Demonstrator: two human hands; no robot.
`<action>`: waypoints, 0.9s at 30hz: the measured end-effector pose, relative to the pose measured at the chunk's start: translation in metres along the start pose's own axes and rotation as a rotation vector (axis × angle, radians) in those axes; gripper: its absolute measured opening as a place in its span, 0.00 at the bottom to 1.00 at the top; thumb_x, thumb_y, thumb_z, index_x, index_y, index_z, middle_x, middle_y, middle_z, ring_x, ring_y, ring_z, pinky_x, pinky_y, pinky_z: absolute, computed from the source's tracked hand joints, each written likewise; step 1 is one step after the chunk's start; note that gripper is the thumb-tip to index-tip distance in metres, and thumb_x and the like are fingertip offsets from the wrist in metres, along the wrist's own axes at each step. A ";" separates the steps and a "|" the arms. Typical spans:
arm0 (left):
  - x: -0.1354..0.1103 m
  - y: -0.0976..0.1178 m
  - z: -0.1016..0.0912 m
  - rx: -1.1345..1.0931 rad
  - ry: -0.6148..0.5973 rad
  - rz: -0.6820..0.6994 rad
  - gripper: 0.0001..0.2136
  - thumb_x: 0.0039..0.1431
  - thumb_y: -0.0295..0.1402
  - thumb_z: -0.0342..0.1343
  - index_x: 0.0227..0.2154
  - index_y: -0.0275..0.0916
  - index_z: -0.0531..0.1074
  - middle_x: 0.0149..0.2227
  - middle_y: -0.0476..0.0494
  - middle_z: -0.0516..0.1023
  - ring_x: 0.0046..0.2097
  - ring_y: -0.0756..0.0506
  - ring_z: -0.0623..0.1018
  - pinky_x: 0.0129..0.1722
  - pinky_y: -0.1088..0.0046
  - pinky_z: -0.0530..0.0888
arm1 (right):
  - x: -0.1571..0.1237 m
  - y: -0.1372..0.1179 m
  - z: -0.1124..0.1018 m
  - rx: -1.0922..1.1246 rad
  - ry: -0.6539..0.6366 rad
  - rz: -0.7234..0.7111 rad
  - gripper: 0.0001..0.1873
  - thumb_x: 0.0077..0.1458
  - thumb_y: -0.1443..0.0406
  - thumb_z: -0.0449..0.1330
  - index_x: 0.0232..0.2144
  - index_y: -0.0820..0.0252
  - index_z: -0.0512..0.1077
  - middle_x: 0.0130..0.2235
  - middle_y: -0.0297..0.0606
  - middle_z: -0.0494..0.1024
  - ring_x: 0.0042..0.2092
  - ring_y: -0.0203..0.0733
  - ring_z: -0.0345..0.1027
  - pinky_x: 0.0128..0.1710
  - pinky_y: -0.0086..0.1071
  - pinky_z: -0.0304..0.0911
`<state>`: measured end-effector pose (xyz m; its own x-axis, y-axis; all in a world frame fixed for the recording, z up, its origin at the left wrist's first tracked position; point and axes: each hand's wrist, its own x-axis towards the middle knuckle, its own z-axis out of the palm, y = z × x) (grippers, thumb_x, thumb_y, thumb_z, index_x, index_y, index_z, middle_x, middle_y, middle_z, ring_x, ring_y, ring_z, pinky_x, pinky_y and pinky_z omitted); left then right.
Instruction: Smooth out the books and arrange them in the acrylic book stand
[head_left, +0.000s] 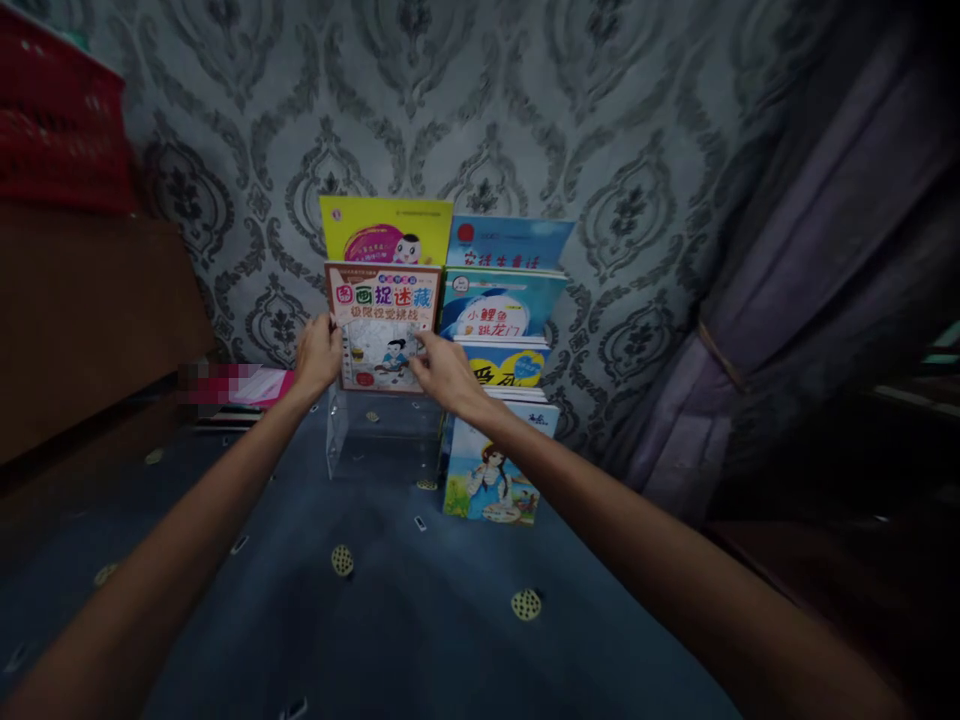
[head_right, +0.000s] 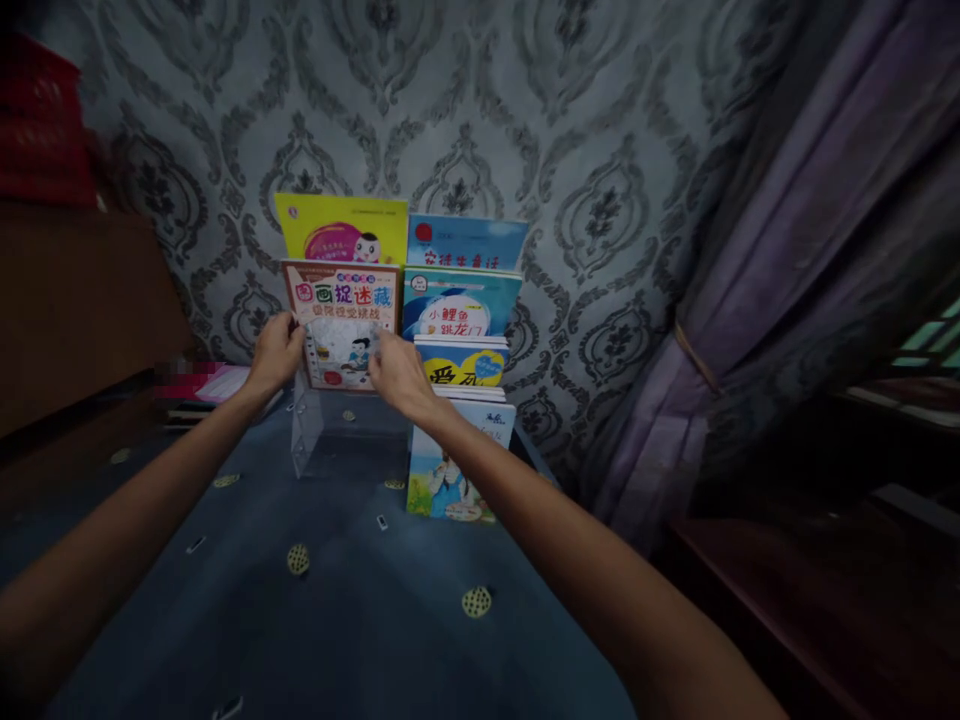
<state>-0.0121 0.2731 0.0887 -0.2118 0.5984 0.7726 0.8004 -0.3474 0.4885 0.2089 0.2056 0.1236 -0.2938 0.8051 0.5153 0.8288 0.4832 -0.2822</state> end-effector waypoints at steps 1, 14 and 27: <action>0.001 -0.002 0.000 -0.011 -0.010 0.012 0.04 0.60 0.29 0.49 0.30 0.44 0.61 0.37 0.40 0.74 0.47 0.37 0.75 0.53 0.57 0.71 | 0.001 0.003 0.001 0.017 0.002 0.003 0.26 0.63 0.71 0.56 0.63 0.70 0.68 0.50 0.51 0.83 0.54 0.52 0.78 0.59 0.41 0.68; 0.005 -0.024 0.003 -0.113 -0.045 0.108 0.09 0.69 0.37 0.47 0.33 0.42 0.66 0.36 0.41 0.76 0.48 0.38 0.77 0.54 0.58 0.71 | 0.008 0.022 0.012 0.210 0.061 -0.001 0.25 0.59 0.70 0.55 0.58 0.68 0.72 0.52 0.52 0.81 0.49 0.53 0.78 0.49 0.44 0.75; 0.020 -0.036 0.012 -0.129 -0.036 0.099 0.14 0.70 0.43 0.46 0.34 0.41 0.68 0.37 0.41 0.76 0.51 0.38 0.76 0.60 0.53 0.69 | 0.010 0.025 0.005 0.206 0.089 0.001 0.23 0.59 0.70 0.55 0.56 0.70 0.74 0.47 0.51 0.81 0.50 0.53 0.76 0.51 0.47 0.72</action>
<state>-0.0382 0.3063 0.0820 -0.1134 0.5813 0.8057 0.7370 -0.4946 0.4606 0.2248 0.2272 0.1178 -0.2423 0.7761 0.5821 0.7114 0.5501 -0.4373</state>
